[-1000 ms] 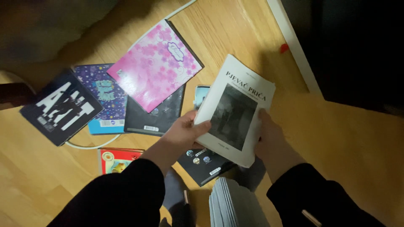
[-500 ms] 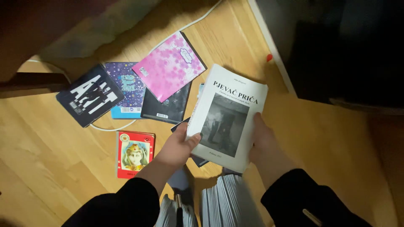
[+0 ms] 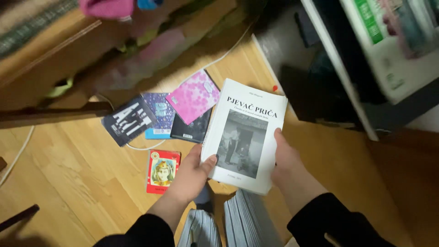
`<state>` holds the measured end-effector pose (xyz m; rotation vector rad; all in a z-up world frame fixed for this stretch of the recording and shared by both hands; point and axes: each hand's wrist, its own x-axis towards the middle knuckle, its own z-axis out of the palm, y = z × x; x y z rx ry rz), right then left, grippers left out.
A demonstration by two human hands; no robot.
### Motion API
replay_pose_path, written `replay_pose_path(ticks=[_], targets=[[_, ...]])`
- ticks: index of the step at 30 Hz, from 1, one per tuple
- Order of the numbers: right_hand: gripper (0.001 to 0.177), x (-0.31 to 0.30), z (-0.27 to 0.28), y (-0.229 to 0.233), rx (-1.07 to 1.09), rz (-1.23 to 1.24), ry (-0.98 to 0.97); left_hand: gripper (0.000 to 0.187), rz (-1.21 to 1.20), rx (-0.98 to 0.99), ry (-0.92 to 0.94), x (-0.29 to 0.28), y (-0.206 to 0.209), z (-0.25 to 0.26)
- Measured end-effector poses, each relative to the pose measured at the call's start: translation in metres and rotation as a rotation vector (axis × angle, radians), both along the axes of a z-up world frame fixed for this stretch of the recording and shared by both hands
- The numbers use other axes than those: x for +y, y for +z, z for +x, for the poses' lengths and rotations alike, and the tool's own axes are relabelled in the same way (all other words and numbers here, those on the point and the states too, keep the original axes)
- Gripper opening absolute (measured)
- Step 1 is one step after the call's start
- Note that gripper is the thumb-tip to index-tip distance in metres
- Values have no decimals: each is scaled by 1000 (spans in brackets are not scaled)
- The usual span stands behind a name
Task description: Picking up books and notebooks from the floor and stacking them neatly on a shelf
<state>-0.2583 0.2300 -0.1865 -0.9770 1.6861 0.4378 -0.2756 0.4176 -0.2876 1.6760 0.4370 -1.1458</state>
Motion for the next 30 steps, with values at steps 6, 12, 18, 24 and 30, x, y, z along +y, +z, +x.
replay_pose_path(ticks=[6,12,18,24,30], targets=[[51,-36,-23,-12,-234,77,-283,34,-19,-105,93,-6,63,-8],[47,-44,15,140,-116,-55,-91,44,58,-22,133,-32,154,-2],[61,-92,-2,178,-16,-252,418,55,-142,-107,263,-71,189,-4],[93,-197,-45,185,139,-460,925,39,-294,-165,297,-152,249,27],[93,-255,-25,200,-158,-525,461,41,-394,-215,294,-244,265,56]])
